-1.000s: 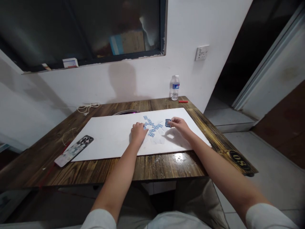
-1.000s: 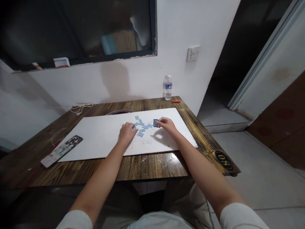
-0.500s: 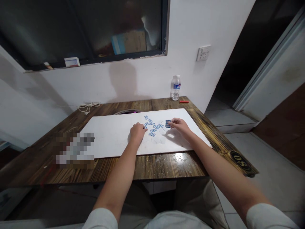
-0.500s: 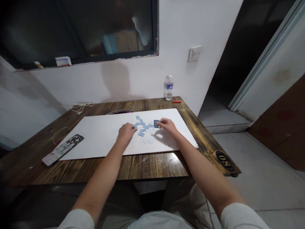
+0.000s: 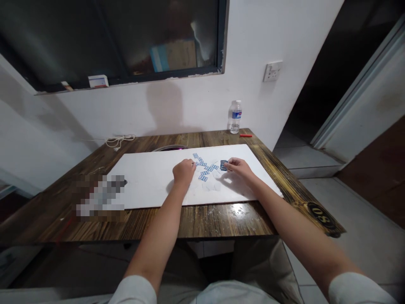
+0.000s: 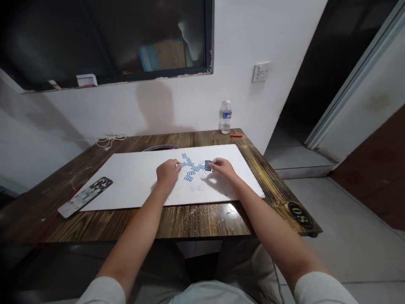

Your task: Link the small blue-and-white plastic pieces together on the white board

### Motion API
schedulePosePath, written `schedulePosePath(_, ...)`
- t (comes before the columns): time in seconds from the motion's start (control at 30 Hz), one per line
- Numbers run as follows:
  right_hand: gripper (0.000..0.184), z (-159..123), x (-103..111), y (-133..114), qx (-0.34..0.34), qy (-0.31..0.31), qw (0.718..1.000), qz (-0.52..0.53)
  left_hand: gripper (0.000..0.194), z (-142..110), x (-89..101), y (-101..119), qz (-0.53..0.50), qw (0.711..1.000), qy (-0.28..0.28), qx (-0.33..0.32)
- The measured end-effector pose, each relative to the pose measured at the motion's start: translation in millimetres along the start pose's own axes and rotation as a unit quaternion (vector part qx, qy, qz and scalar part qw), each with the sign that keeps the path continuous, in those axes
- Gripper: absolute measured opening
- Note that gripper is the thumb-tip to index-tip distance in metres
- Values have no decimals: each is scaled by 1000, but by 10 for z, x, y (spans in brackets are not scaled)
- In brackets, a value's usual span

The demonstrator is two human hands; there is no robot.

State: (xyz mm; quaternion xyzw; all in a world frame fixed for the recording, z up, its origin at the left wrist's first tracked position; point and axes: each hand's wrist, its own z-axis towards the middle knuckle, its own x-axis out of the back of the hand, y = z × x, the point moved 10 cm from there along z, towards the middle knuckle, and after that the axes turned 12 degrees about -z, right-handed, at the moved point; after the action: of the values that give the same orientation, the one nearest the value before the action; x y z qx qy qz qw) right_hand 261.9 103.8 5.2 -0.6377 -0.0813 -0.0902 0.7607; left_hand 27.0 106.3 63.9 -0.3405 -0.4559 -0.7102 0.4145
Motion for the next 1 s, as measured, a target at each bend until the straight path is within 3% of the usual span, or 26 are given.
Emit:
schedulePosePath(0.17, 52, -42, -65, -34, -4, -5, 1000, -14, 29, -121, 31, 306, -60, 994, 26, -90)
schedulePosePath(0.33, 51, -109, -166, -91, -5, -14, 999, -32, 28, -261, -67, 590, -139, 973, -17, -185)
schedulePosePath(0.5, 47, -154, -240, -110, -13, -20, 999, -40, 32, -337, -134, 737, -127, 961, -47, -242)
schedulePosePath(0.63, 44, -165, -262, -106, -23, -22, 999, -23, 34, -404, -80, 831, -87, 949, 2, -304)
schedulePosePath(0.8, 40, -162, -307, -82, -30, -33, 999, -7, 33, -598, 2, 980, -43, 898, 91, -429)
schedulePosePath(1.0, 39, -146, -318, -100, -16, -38, 999, 3, 30, -611, -39, 990, -48, 888, 89, -449)
